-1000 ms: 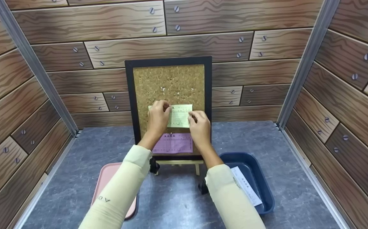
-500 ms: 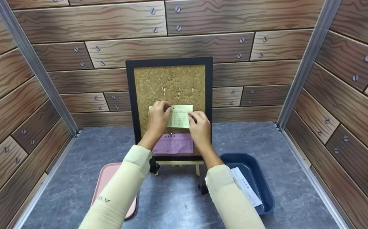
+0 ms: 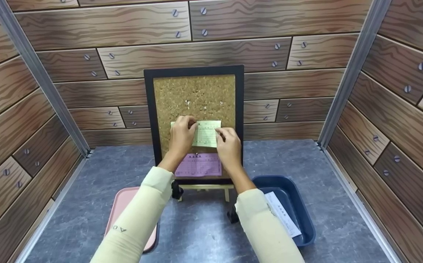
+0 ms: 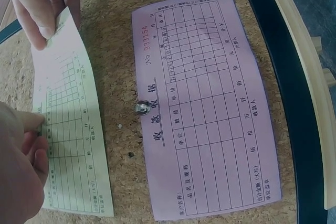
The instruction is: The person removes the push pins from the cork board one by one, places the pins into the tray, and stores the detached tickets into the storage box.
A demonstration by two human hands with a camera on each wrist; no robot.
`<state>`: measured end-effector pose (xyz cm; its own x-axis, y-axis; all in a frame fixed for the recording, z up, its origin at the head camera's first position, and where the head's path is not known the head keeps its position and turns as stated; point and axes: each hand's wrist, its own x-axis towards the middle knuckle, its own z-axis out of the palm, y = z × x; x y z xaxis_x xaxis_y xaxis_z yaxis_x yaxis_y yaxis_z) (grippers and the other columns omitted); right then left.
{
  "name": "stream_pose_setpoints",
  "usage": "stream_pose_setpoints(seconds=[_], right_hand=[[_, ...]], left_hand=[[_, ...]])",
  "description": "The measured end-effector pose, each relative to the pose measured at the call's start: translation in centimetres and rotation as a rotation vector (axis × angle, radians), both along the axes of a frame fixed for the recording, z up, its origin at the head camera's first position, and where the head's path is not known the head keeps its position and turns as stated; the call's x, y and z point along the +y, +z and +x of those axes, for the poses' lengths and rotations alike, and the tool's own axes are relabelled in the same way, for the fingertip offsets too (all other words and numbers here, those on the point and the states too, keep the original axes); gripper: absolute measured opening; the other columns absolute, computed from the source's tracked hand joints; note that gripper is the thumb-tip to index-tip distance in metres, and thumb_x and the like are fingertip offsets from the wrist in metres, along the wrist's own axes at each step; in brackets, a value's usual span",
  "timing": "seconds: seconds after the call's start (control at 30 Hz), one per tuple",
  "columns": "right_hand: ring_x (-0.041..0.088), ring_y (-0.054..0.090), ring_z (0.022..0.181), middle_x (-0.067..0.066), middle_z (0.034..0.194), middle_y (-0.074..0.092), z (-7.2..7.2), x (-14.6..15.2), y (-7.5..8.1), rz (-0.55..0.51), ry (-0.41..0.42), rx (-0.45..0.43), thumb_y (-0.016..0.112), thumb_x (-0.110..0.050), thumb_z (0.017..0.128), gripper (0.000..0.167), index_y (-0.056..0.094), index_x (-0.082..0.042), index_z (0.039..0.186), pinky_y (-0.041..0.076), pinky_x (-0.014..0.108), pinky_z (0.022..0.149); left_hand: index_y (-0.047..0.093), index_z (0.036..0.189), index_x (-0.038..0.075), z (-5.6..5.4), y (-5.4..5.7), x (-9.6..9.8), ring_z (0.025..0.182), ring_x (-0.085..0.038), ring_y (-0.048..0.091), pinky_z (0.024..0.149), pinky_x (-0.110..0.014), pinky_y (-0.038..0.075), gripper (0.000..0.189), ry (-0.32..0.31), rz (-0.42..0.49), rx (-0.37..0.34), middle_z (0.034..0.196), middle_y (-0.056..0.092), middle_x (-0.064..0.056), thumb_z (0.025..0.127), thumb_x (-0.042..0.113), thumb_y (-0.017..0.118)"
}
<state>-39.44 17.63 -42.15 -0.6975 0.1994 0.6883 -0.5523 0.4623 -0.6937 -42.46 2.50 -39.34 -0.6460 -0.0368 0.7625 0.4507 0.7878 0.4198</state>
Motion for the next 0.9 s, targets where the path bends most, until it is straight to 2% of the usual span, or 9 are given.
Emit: stream_pose_setpoints(seconds=[0.3,0.63,0.9], right_hand=[[0.014,0.056,0.078,0.008,0.094,0.063,-0.05,-0.02,0.11,0.008,0.008,0.012,0.062,0.006,0.081,0.019,0.071,0.001,0.097,0.044,0.019,0.069],[0.016,0.056,0.079,0.010,0.095,0.064,0.03,-0.01,0.00,0.015,0.009,0.028,0.064,0.006,0.080,0.018,0.070,0.002,0.096,0.044,0.019,0.069],[0.017,0.057,0.079,0.010,0.095,0.064,0.20,0.09,-0.05,0.018,0.020,0.044,0.064,0.006,0.081,0.018,0.070,0.003,0.097,0.044,0.017,0.068]], left_hand=[[0.065,0.089,0.010,-0.06,0.00,0.02,0.079,-0.018,0.058,0.071,-0.030,0.046,0.007,0.007,-0.012,0.026,0.086,0.057,-0.002,0.084,0.014,0.067],[0.064,0.087,0.012,-0.12,0.01,-0.16,0.079,-0.017,0.059,0.069,-0.030,0.046,0.004,-0.008,0.001,-0.020,0.085,0.058,0.000,0.085,0.016,0.065],[0.063,0.085,0.011,-0.09,0.06,-0.28,0.077,-0.016,0.058,0.068,-0.028,0.046,0.004,-0.036,0.021,-0.027,0.084,0.058,0.001,0.085,0.015,0.065]])
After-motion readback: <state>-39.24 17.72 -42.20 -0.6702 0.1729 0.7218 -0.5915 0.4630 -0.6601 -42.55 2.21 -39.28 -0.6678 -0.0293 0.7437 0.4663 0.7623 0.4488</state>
